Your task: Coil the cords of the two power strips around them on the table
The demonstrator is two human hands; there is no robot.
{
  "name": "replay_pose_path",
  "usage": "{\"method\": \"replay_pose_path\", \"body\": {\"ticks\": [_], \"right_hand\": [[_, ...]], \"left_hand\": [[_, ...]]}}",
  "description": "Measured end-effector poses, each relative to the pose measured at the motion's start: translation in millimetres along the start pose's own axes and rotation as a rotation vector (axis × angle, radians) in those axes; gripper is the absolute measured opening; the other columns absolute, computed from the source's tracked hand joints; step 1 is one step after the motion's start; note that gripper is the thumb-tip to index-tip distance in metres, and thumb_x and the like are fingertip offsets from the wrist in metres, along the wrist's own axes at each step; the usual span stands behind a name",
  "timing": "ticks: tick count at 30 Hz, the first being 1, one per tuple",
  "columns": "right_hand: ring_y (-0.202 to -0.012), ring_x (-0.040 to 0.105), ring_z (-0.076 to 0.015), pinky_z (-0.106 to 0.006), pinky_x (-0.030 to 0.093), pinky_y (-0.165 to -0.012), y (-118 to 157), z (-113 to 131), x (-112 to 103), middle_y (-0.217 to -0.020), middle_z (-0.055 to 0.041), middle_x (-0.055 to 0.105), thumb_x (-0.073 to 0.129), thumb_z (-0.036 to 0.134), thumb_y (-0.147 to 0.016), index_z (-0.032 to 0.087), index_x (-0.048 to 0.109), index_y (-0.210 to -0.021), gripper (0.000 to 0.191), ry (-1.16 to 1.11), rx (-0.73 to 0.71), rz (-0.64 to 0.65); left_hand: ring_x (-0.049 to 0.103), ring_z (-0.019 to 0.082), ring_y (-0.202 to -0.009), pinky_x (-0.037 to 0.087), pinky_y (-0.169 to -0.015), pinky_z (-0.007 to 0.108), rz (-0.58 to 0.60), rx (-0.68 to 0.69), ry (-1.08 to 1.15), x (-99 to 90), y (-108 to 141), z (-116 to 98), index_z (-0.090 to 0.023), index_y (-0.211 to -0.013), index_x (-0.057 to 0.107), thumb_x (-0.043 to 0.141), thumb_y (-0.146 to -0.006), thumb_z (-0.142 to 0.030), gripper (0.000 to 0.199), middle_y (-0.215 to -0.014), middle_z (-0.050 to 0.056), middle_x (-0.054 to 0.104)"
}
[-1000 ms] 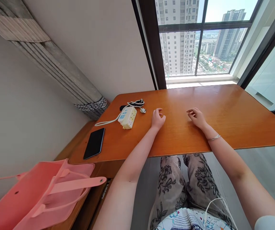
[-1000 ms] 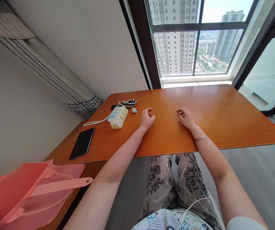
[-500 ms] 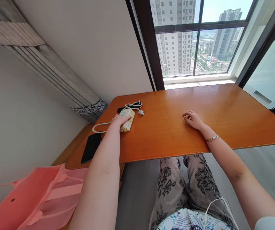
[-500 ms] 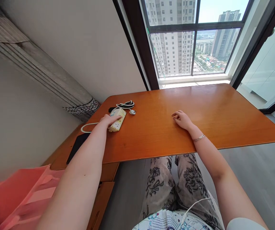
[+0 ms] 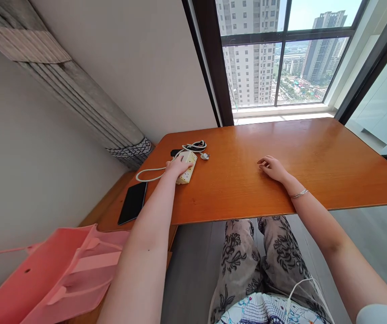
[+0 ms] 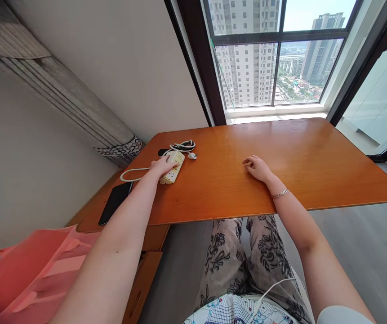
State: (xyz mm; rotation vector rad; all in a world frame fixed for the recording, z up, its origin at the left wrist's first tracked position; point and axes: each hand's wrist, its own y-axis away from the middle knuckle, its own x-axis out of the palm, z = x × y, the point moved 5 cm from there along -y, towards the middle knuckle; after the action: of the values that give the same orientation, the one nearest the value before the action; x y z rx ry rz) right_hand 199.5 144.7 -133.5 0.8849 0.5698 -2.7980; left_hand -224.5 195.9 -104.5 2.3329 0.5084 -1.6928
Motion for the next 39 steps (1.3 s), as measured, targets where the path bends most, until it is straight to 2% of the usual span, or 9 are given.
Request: {"method": "replay_pose_path", "body": {"ticks": [5,9,15,18,23,28,33,36,39], "right_hand": [[-0.078,0.063,-0.0148,-0.031,0.053,-0.077,-2,-6,0,-0.102,-0.0058,0.065,0.058,0.02,-0.084,0.019,0.069,-0.093,0.014,-0.048,0.017,-0.029],[-0.08,0.062,-0.0154,-0.032,0.053,-0.079,-2,-8,-2,-0.1,-0.0055,0.066,0.059,0.02,-0.083,0.02,0.069,-0.09,0.013,-0.054,0.02,-0.049],[-0.083,0.062,-0.0167,-0.035,0.052,-0.082,0,-4,-4,-0.102,-0.0058,0.067,0.062,0.02,-0.079,0.021,0.07,-0.086,0.011,-0.192,0.116,-0.071],[-0.089,0.062,-0.0185,-0.037,0.051,-0.088,-1,-7,-1,-0.103,-0.0061,0.068,0.067,0.023,-0.076,0.021,0.07,-0.085,0.009,-0.333,0.192,-0.108],[-0.097,0.065,-0.0215,-0.037,0.055,-0.085,-7,-20,5,-0.114,-0.0092,0.067,0.068,0.044,-0.079,0.021,0.066,-0.106,0.035,-0.48,0.283,-0.149],[-0.104,0.067,-0.0239,-0.035,0.055,-0.083,-11,-33,-2,-0.12,-0.0101,0.069,0.04,0.078,-0.086,0.022,0.064,-0.116,0.068,-0.687,0.368,-0.191],[-0.102,0.068,-0.0278,-0.037,0.053,-0.08,-11,-33,-12,-0.111,-0.0115,0.075,0.034,0.082,-0.085,0.018,0.07,-0.105,0.077,-0.71,0.391,-0.236],[-0.101,0.069,-0.0263,-0.035,0.053,-0.078,-11,-31,-15,-0.107,-0.0113,0.076,0.043,0.078,-0.084,0.017,0.071,-0.096,0.068,-0.659,0.381,-0.314],[-0.094,0.07,-0.023,-0.031,0.054,-0.072,-11,-25,-15,-0.102,-0.0095,0.076,0.06,0.072,-0.077,0.018,0.071,-0.092,0.057,-0.709,0.322,-0.298]], "left_hand": [[0.059,0.036,-0.123,0.048,-0.103,0.044,0.07,0.039,0.06,-4.0,17,-30,-0.018,-0.119,0.066,0.071,-0.071,-0.042,0.055,-0.123,0.016,0.067],[0.061,0.034,-0.119,0.051,-0.099,0.042,0.113,0.078,0.069,3.9,32,-53,-0.02,-0.112,0.062,0.079,-0.062,-0.037,0.056,-0.131,0.017,0.057],[0.062,0.035,-0.107,0.052,-0.087,0.045,0.173,0.122,0.188,20.3,44,-63,-0.025,-0.093,0.053,0.079,-0.061,-0.039,0.043,-0.098,0.008,0.065],[0.062,0.031,-0.102,0.051,-0.086,0.041,0.177,0.185,0.289,21.2,54,-68,-0.024,-0.09,0.051,0.078,-0.059,-0.034,0.042,-0.099,0.006,0.062],[0.058,0.027,-0.104,0.048,-0.094,0.04,0.163,0.43,0.407,20.3,84,-95,-0.023,-0.091,0.051,0.076,-0.056,-0.03,0.044,-0.104,0.004,0.057],[0.057,0.024,-0.105,0.048,-0.097,0.039,0.269,0.725,0.602,26.8,119,-138,-0.023,-0.097,0.049,0.071,-0.058,-0.031,0.046,-0.11,0.001,0.058],[0.055,0.026,-0.117,0.045,-0.103,0.038,0.176,0.871,0.458,22.0,136,-168,-0.022,-0.094,0.05,0.068,-0.058,-0.024,0.04,-0.121,0.004,0.057],[0.056,0.027,-0.118,0.046,-0.102,0.039,0.124,0.846,0.344,18.5,138,-173,-0.023,-0.098,0.051,0.066,-0.062,-0.023,0.039,-0.129,0.006,0.057],[0.058,0.028,-0.115,0.047,-0.099,0.039,0.061,0.794,0.227,16.2,136,-170,-0.023,-0.099,0.053,0.067,-0.065,-0.024,0.036,-0.127,0.006,0.06]]}}
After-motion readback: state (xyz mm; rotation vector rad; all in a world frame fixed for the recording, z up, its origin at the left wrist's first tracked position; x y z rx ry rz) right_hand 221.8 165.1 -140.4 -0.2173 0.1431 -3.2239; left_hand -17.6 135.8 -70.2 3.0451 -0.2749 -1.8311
